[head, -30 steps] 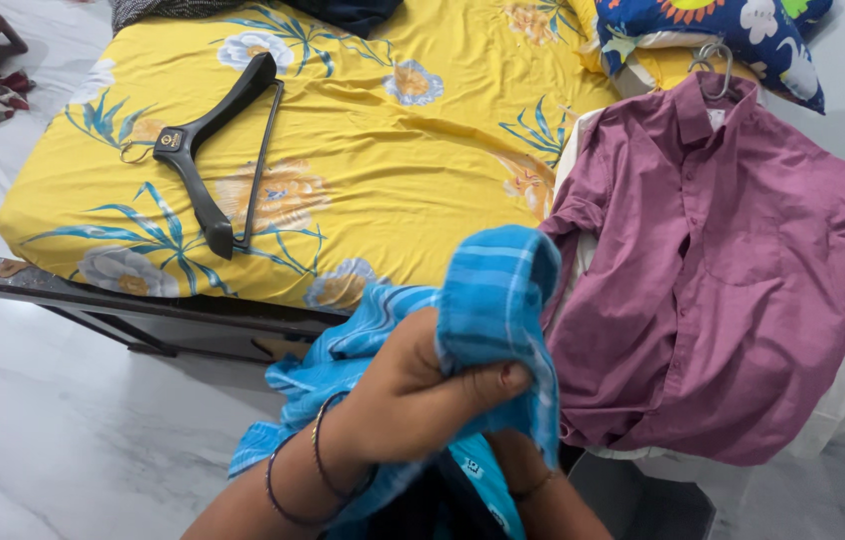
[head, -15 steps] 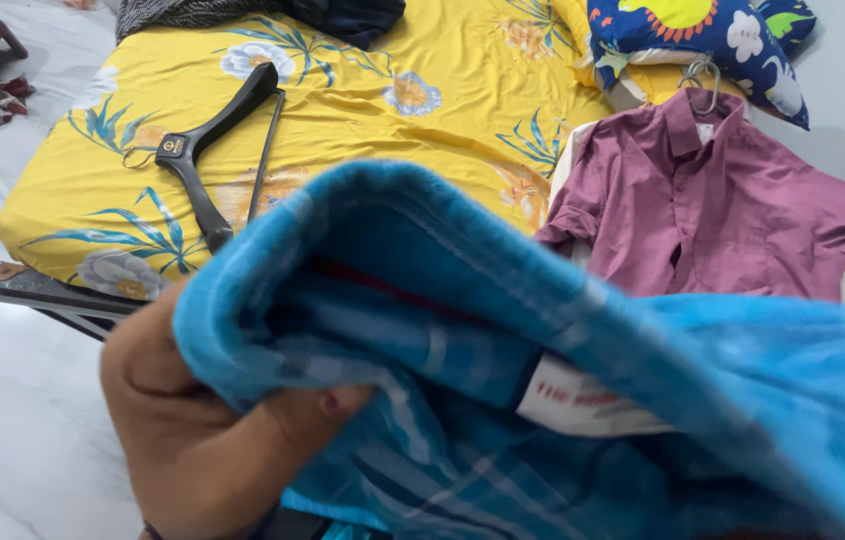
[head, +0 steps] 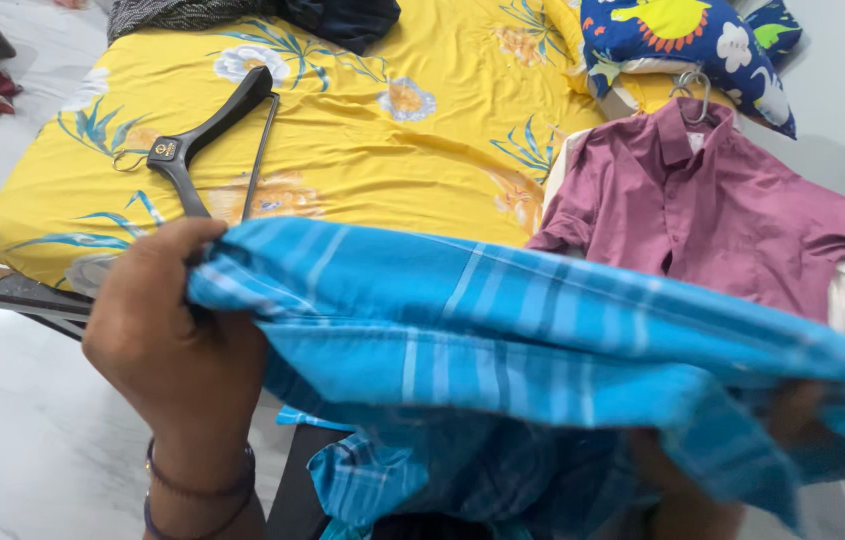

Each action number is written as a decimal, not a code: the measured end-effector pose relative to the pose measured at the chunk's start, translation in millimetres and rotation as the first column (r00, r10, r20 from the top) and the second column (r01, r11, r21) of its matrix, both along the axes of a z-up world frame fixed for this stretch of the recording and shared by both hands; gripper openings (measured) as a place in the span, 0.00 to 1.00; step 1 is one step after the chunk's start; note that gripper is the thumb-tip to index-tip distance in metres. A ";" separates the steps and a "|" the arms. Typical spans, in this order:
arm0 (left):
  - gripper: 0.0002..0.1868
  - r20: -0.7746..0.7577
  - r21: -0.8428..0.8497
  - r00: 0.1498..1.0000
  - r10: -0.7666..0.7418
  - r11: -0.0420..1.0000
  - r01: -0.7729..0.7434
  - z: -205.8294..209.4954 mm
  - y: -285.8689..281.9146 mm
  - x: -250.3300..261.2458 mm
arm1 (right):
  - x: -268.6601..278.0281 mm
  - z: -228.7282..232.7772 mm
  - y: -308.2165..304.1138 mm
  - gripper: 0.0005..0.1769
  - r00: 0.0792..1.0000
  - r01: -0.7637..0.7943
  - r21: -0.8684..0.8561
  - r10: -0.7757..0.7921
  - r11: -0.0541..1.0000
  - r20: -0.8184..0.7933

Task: The person buttons a pink shirt laid on a bed, then places it on a hanger. The person then picks up a blue plaid shirt and begins buttoning it.

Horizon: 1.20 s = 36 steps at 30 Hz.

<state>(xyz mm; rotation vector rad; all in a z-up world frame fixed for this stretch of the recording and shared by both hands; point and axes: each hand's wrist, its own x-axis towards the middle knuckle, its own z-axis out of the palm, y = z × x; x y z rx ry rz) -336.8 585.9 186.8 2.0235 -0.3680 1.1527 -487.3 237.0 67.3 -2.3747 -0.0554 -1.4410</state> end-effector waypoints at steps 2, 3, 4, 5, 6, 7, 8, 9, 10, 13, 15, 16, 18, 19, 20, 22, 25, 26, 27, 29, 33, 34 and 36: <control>0.11 -0.142 -0.070 0.989 -0.045 0.997 0.036 -11.1 4.8 -2.2 | -2.6 -8.3 -0.9 0.23 1.000 0.024 -0.039 -0.025 0.999 -0.012; 0.12 -0.206 -0.113 0.975 -0.083 0.992 0.060 -15.6 7.8 -4.1 | -3.5 -12.0 -1.6 0.23 0.999 0.028 -0.057 -0.030 0.998 -0.022; 0.14 -0.258 -0.167 0.954 -0.153 0.980 0.112 -18.8 13.0 -6.4 | -4.1 -15.2 -2.3 0.23 0.999 0.033 -0.073 -0.035 0.997 -0.029; 0.16 -0.304 -0.222 0.925 -0.227 0.961 0.163 -21.1 18.2 -6.8 | -2.9 -18.3 -2.6 0.23 0.999 0.037 -0.085 -0.040 0.996 -0.032; 0.17 -0.349 -0.261 0.896 -0.275 0.947 0.189 -23.6 22.7 -5.5 | -0.6 -21.3 -2.4 0.23 0.998 0.041 -0.093 -0.045 0.995 -0.033; 0.17 -0.392 -0.301 0.861 -0.323 0.930 0.212 -26.6 26.6 -3.4 | 1.8 -23.4 -2.7 0.23 0.998 0.042 -0.099 -0.046 0.994 -0.039; 0.18 -0.431 -0.343 0.822 -0.372 0.910 0.232 -30.4 30.1 0.2 | 6.0 -25.6 -2.3 0.23 0.998 0.038 -0.097 -0.042 0.995 -0.045; 0.19 -0.482 -0.348 0.785 -0.389 0.908 0.235 -35.0 32.8 7.7 | 9.8 -27.1 -1.8 0.23 0.998 0.037 -0.098 -0.043 0.994 -0.052; 0.21 -0.531 -0.353 0.745 -0.404 0.905 0.239 -40.4 34.4 20.0 | 16.4 -28.1 -1.6 0.24 0.998 0.025 -0.081 -0.030 0.996 -0.058; 0.17 -0.531 -0.497 0.681 -0.505 0.836 0.233 -67.5 19.7 68.8 | 53.8 -33.5 0.4 0.24 0.996 -0.042 0.039 0.045 0.998 -0.076; 0.16 -0.494 -0.615 0.650 -0.577 0.761 0.208 -87.9 3.0 105.6 | 92.5 -37.9 -4.9 0.22 0.985 -0.132 0.224 0.153 0.965 -0.080; 0.18 -0.484 -0.664 0.629 -0.608 0.723 0.189 -98.9 -8.0 123.9 | 111.6 -41.5 -10.4 0.22 0.976 -0.174 0.315 0.207 0.933 -0.074; 0.21 -0.450 -0.605 0.697 -0.558 0.765 0.222 -121.7 -37.1 157.7 | 152.5 -55.0 -26.4 0.36 0.895 -0.294 0.672 0.443 0.680 -0.057; 0.27 -0.374 -0.553 0.741 -0.558 0.775 0.305 -134.8 -53.5 166.5 | 178.2 -63.9 -37.0 0.42 0.873 -0.276 0.693 0.475 0.666 -0.109; 0.35 -0.294 -0.490 0.772 -0.563 0.783 0.384 -147.6 -69.0 171.4 | 198.7 -76.0 -44.8 0.48 0.847 -0.255 0.713 0.506 0.653 -0.161; 0.42 -0.406 -0.264 0.813 -0.418 0.905 0.333 -173.9 -92.4 164.7 | 225.0 -108.0 -46.3 0.56 0.883 -0.085 0.640 0.356 0.763 -0.307; 0.40 -0.442 -0.129 0.793 -0.418 0.905 0.406 -211.8 -122.7 138.2 | 233.6 -153.2 -22.4 0.58 0.914 -0.004 0.707 0.289 0.707 -0.284; 0.39 -0.457 -0.059 0.798 -0.392 0.909 0.412 -222.8 -129.5 126.9 | 227.4 -165.0 -8.8 0.52 0.894 -0.017 0.694 0.322 0.720 -0.312; 0.40 -0.616 0.036 0.738 -0.275 0.926 0.376 -233.6 -134.4 113.7 | 219.9 -174.8 5.5 0.47 0.870 -0.031 0.682 0.355 0.731 -0.341; 0.44 -0.784 0.180 0.617 -0.061 0.930 0.321 -253.7 -140.8 91.3 | 202.9 -188.3 31.9 0.45 0.757 0.084 0.543 0.301 0.835 -0.580; 0.51 -0.828 0.309 0.542 0.141 0.923 0.231 -307.0 -141.5 66.1 | 179.1 -204.2 65.8 0.46 0.731 0.117 0.183 0.040 0.976 -0.681; 0.53 -0.821 0.326 0.547 0.165 0.921 0.211 -324.8 -139.8 61.4 | 175.6 -207.5 69.0 0.47 0.729 0.141 0.083 -0.047 0.986 -0.683; 0.44 -0.757 0.415 0.611 0.231 0.892 0.178 -359.9 -137.4 59.9 | 172.1 -213.8 67.0 0.45 0.675 0.150 0.049 -0.066 0.987 -0.734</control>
